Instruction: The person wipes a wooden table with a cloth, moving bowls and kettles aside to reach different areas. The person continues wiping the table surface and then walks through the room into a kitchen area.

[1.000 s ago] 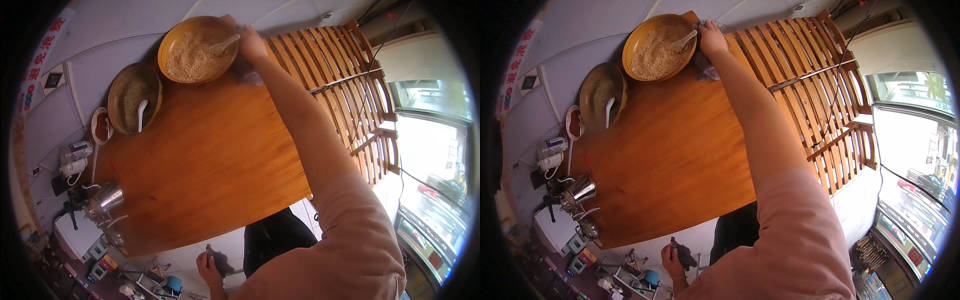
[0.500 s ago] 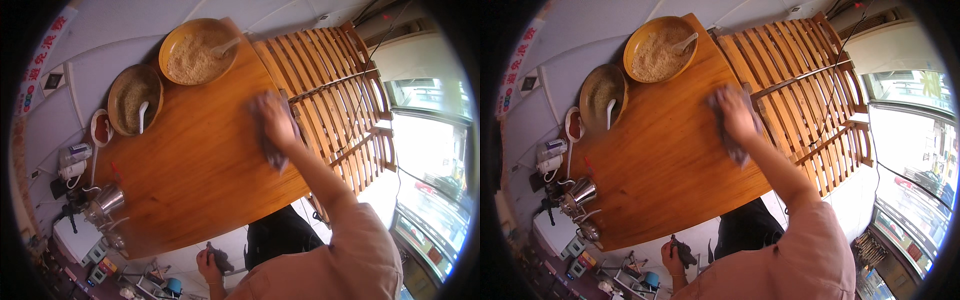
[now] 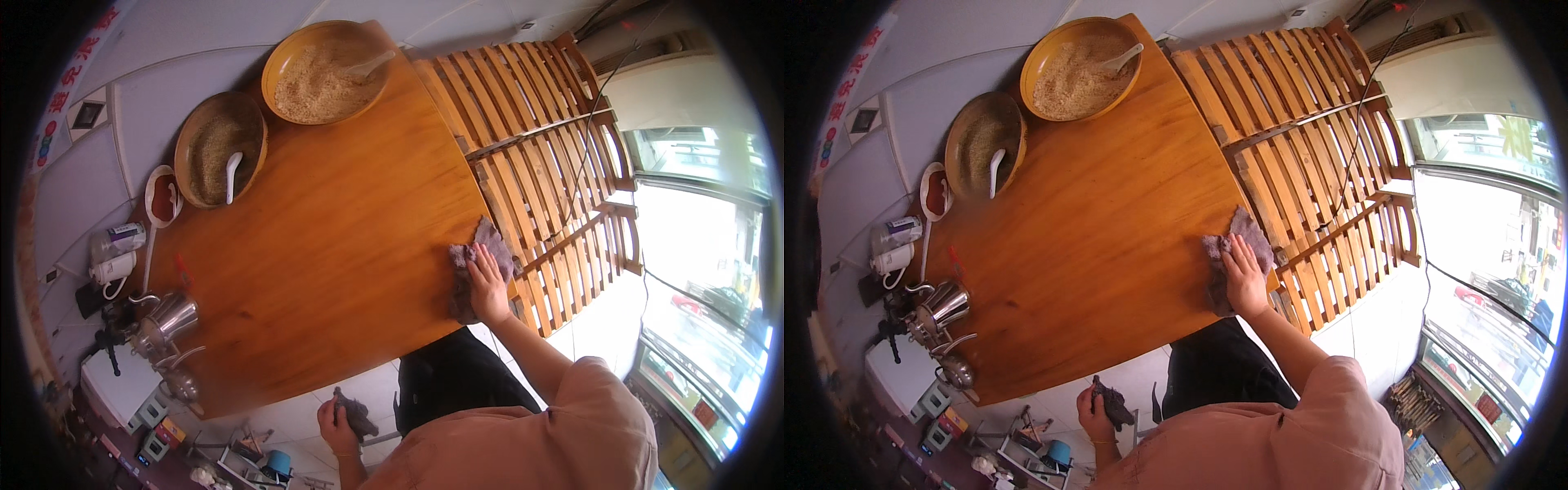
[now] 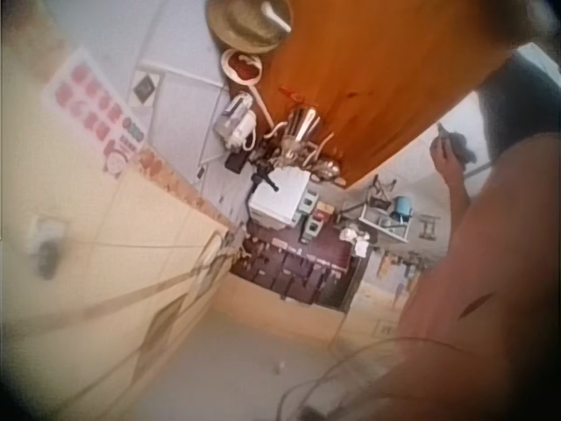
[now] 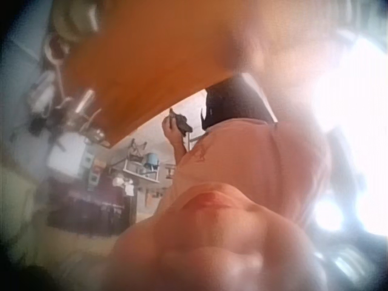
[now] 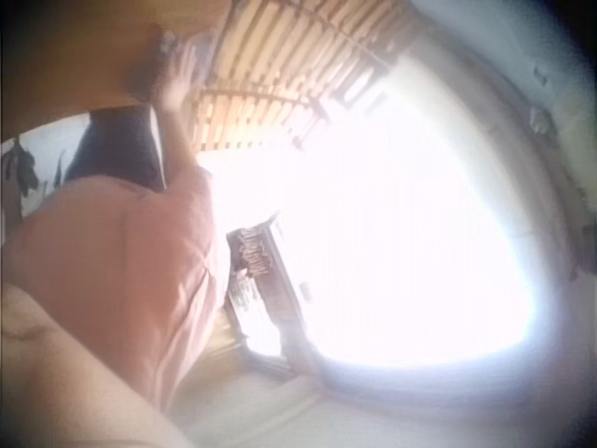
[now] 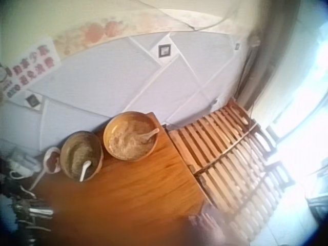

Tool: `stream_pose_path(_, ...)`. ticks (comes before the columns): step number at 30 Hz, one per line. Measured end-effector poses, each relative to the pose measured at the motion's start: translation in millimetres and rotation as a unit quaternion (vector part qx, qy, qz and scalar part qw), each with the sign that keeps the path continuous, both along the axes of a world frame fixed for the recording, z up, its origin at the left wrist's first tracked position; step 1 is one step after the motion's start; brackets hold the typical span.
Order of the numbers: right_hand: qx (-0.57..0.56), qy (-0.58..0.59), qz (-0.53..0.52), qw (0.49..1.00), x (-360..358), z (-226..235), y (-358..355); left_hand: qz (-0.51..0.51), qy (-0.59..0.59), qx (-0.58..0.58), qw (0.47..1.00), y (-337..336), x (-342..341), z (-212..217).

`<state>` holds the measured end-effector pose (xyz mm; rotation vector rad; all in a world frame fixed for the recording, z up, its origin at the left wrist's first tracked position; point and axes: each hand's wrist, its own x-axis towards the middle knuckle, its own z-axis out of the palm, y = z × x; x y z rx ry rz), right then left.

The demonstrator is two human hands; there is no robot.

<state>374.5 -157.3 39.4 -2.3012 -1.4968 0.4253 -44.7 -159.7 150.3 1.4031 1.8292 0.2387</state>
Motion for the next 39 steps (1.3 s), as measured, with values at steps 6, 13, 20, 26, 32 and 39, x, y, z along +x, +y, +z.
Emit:
stream_pose_path(6, 0.175, -0.052, -0.031, 0.983, 75, -47, 205, 0.026, 0.017, -0.013, 0.999, -18, -9, 4)
stream_pose_path(13, 0.121, -0.037, -0.184, 0.975, 106, -65, 313, -0.047, 0.021, -0.009, 0.999, -26, -13, -6)
stream_pose_path(20, 0.009, 0.042, -0.286, 0.957, 40, -24, 52, -0.115, -0.024, 0.016, 0.993, -14, -38, -24)
stream_pose_path(26, 0.022, -0.062, -0.389, 0.919, -18, -43, -44, -0.101, -0.050, 0.002, 0.994, -20, -60, -23)
stream_pose_path(32, 0.118, -0.146, -0.310, 0.932, 4, -50, 109, -0.039, -0.045, 0.019, 0.998, -35, -76, -16)
stream_pose_path(39, 0.152, -0.092, -0.085, 0.981, -32, -73, 276, 0.057, -0.031, 0.016, 0.998, -64, -69, -27)
